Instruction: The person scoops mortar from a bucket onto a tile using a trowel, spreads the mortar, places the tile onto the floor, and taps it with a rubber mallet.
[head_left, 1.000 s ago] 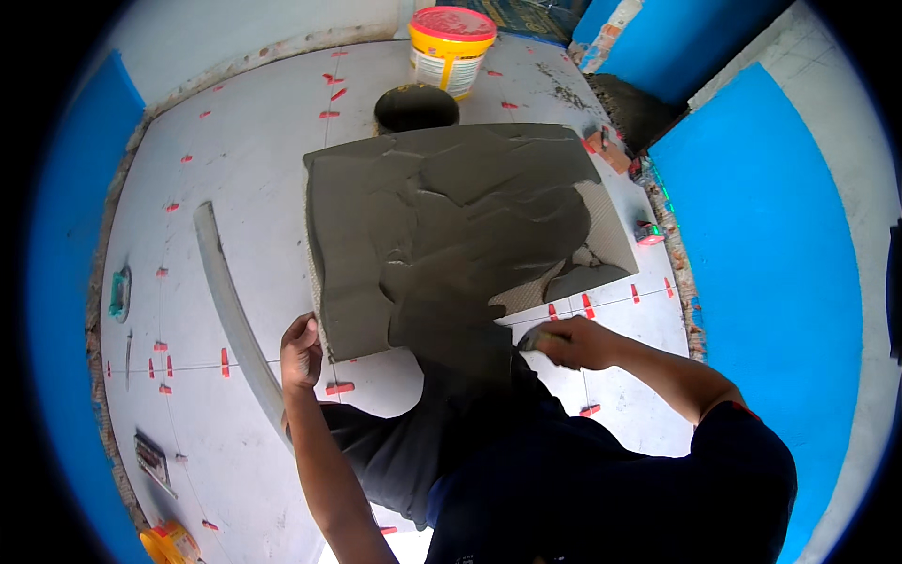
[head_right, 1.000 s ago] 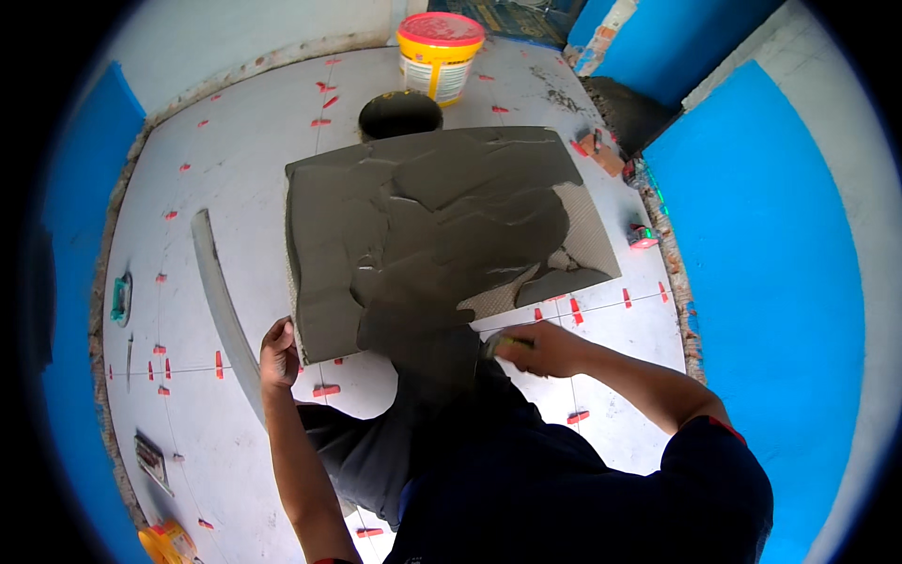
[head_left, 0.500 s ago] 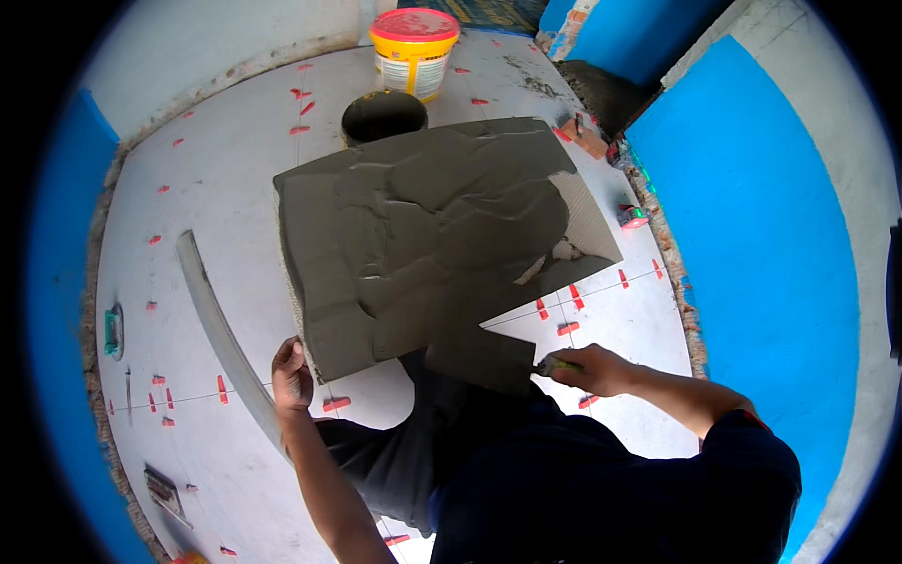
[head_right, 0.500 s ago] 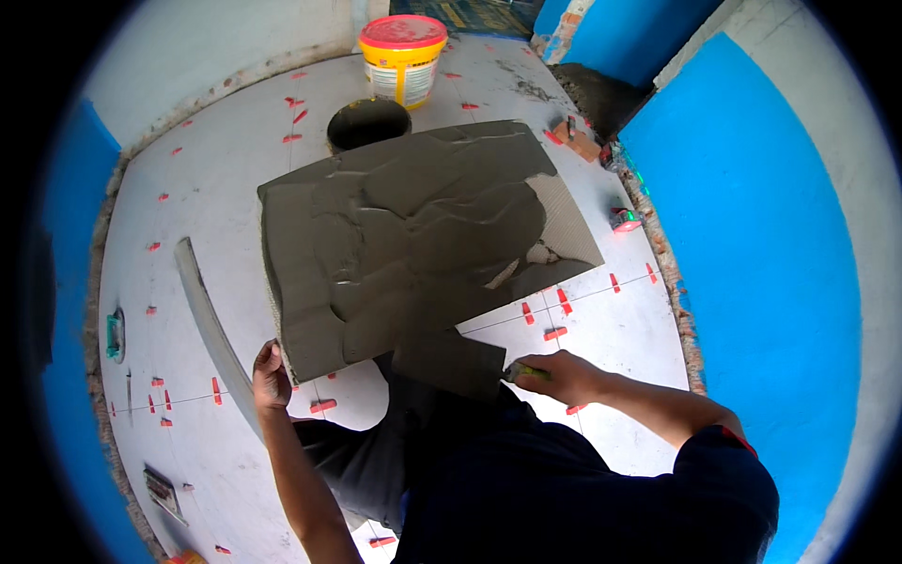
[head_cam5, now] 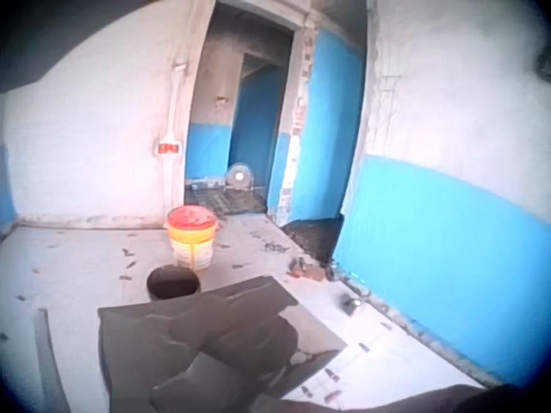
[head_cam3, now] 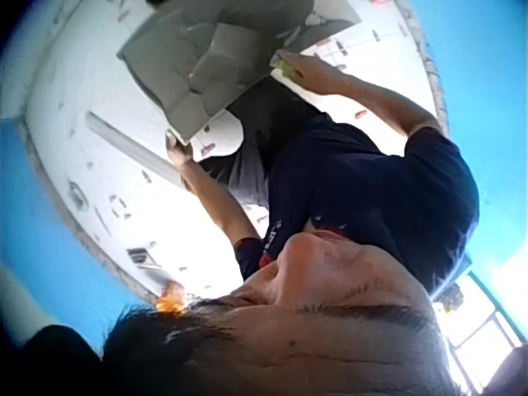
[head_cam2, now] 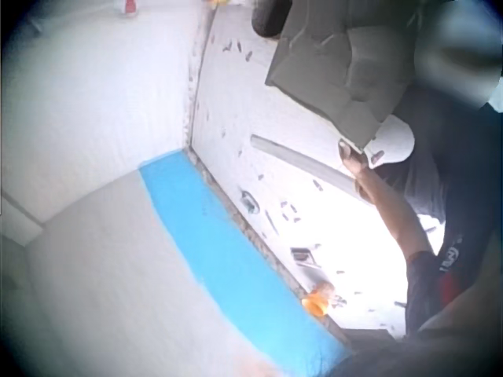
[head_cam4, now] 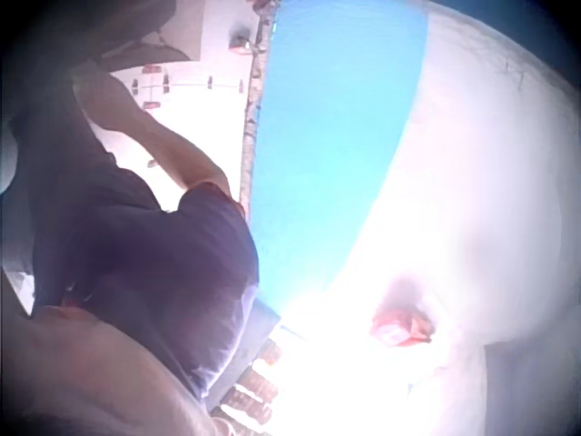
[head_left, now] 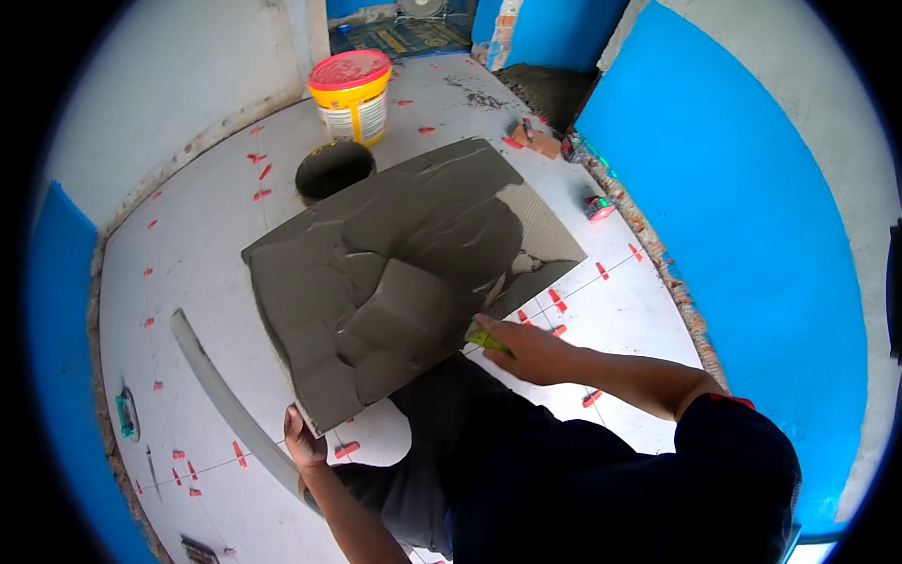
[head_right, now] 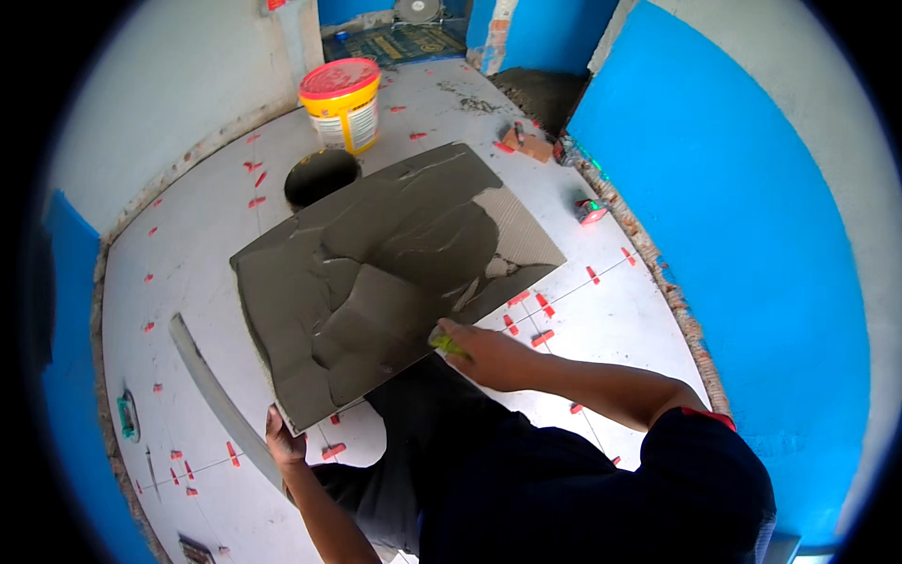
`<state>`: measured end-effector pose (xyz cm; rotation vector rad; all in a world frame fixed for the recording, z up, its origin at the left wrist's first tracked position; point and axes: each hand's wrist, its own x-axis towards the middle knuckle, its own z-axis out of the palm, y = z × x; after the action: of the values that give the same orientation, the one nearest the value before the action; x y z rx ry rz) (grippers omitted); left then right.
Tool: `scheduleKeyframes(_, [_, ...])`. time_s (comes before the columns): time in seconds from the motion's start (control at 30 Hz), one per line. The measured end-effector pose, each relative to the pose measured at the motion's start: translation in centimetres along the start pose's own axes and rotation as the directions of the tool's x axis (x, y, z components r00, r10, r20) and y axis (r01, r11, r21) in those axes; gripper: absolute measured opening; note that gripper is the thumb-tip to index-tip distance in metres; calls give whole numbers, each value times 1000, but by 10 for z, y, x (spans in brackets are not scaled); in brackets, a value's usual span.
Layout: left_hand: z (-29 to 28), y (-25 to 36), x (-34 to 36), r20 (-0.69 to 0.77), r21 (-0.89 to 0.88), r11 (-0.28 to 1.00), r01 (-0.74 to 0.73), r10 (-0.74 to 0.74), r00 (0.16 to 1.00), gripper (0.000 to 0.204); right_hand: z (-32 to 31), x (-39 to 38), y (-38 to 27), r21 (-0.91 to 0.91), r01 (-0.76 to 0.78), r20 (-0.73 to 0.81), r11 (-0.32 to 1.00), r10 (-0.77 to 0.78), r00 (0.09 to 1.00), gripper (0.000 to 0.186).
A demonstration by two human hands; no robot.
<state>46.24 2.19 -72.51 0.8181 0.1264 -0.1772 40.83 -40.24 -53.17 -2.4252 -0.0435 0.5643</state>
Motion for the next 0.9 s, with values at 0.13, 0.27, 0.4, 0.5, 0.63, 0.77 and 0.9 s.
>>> scheduleKeyframes(0.13, [-16, -8, 0, 49, -17, 1000, 2, -1, 999, 38, -31, -15, 51, -23, -141, -186, 990, 135, 973, 60])
scheduleKeyframes(0.27, [-15, -20, 3, 10, -62, 998, -7, 8, 1000, 43, -63, -23, 103, 48, -275, -377, 960, 273, 885, 56])
scheduleKeyframes(0.4, [-31, -25, 6, -16, -128, 992, -5, 3, 1000, 47, -90, -21, 140, 205, -322, -364, 924, 377, 852, 47])
scheduleKeyframes(0.5, [-37, -25, 7, -44, -153, 988, 19, -26, 999, 48, -99, -21, 156, 419, -225, -332, 880, 379, 864, 36])
scheduleKeyframes(0.63, [-42, -30, 4, -66, -154, 988, 32, -43, 997, 50, -102, -27, 180, 558, -175, -325, 811, 408, 853, 38])
scheduleKeyframes(0.77, [-29, -37, -17, -99, -177, 984, -4, -14, 995, 47, -108, -45, 208, 595, -192, -338, 781, 460, 821, 41])
scheduleKeyframes(0.9, [-84, -30, -32, -55, -214, 969, -124, 115, 992, 31, -121, -46, 226, 500, -255, -413, 828, 486, 770, 44])
